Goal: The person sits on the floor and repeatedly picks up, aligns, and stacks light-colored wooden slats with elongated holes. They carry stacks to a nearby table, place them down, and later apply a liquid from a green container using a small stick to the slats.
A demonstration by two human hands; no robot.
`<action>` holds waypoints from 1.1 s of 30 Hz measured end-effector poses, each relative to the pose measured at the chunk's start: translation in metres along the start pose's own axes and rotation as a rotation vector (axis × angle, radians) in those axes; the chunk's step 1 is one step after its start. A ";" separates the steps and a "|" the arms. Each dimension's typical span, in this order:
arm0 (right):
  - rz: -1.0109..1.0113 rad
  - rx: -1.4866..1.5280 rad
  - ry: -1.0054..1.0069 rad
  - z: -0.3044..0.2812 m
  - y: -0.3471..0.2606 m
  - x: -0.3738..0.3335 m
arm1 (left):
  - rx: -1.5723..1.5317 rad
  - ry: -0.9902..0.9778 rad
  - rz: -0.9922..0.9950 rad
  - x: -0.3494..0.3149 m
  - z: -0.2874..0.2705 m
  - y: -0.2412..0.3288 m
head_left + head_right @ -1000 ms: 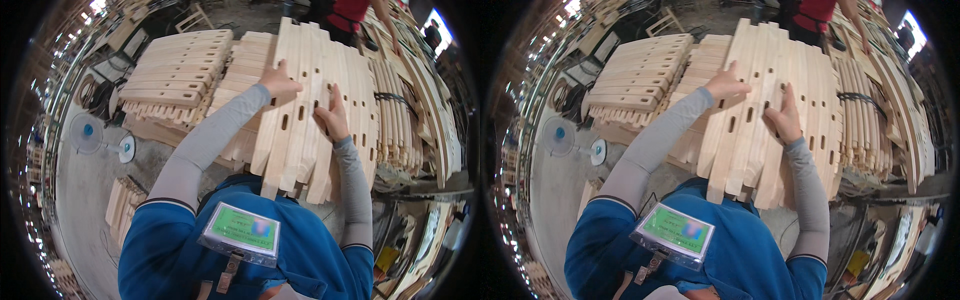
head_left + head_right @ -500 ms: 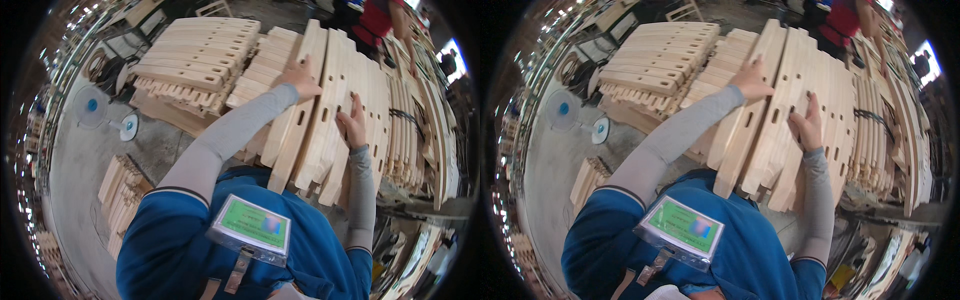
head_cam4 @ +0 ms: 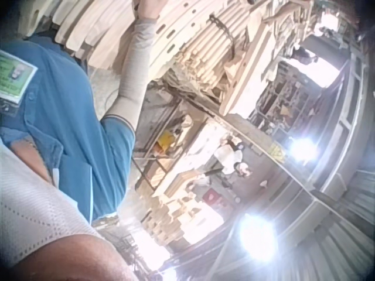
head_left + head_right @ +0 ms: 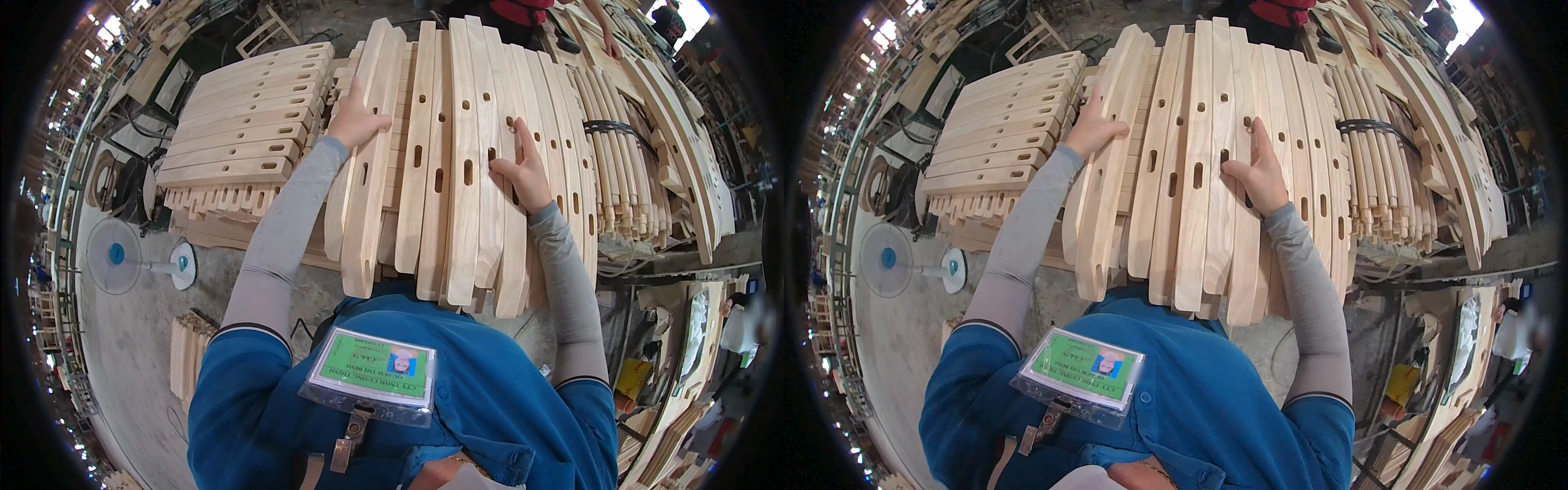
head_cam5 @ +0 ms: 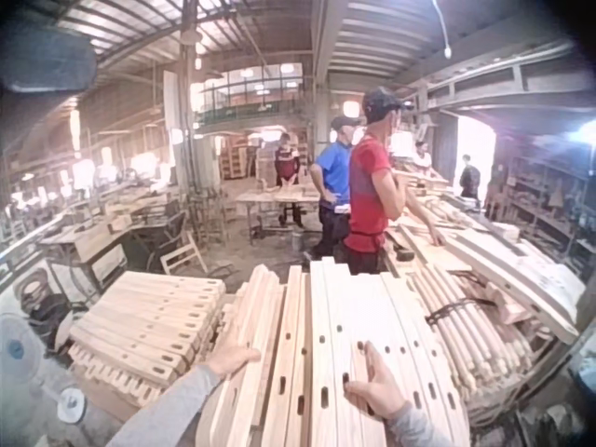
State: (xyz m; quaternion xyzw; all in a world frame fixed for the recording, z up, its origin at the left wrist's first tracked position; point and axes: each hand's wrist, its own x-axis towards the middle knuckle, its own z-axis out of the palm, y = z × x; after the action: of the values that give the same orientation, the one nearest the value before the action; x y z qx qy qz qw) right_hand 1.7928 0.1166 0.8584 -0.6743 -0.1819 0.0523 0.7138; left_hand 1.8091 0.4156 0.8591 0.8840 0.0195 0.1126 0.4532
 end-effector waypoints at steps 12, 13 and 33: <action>-0.007 -0.346 0.030 0.004 -0.009 0.000 | 0.261 -0.107 0.097 -0.026 0.012 -0.009; 0.009 -0.425 0.040 0.003 -0.010 -0.001 | 0.414 -0.040 0.188 -0.042 0.015 -0.010; 0.029 0.274 0.346 0.079 -0.073 -0.045 | -0.958 -0.656 0.066 -0.139 -0.039 0.041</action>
State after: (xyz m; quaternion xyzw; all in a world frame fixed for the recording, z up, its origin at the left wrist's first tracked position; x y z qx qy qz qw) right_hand 1.7128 0.1704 0.9240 -0.5725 -0.0383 -0.0297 0.8185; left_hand 1.6622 0.4031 0.8889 0.5691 -0.2026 -0.1569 0.7813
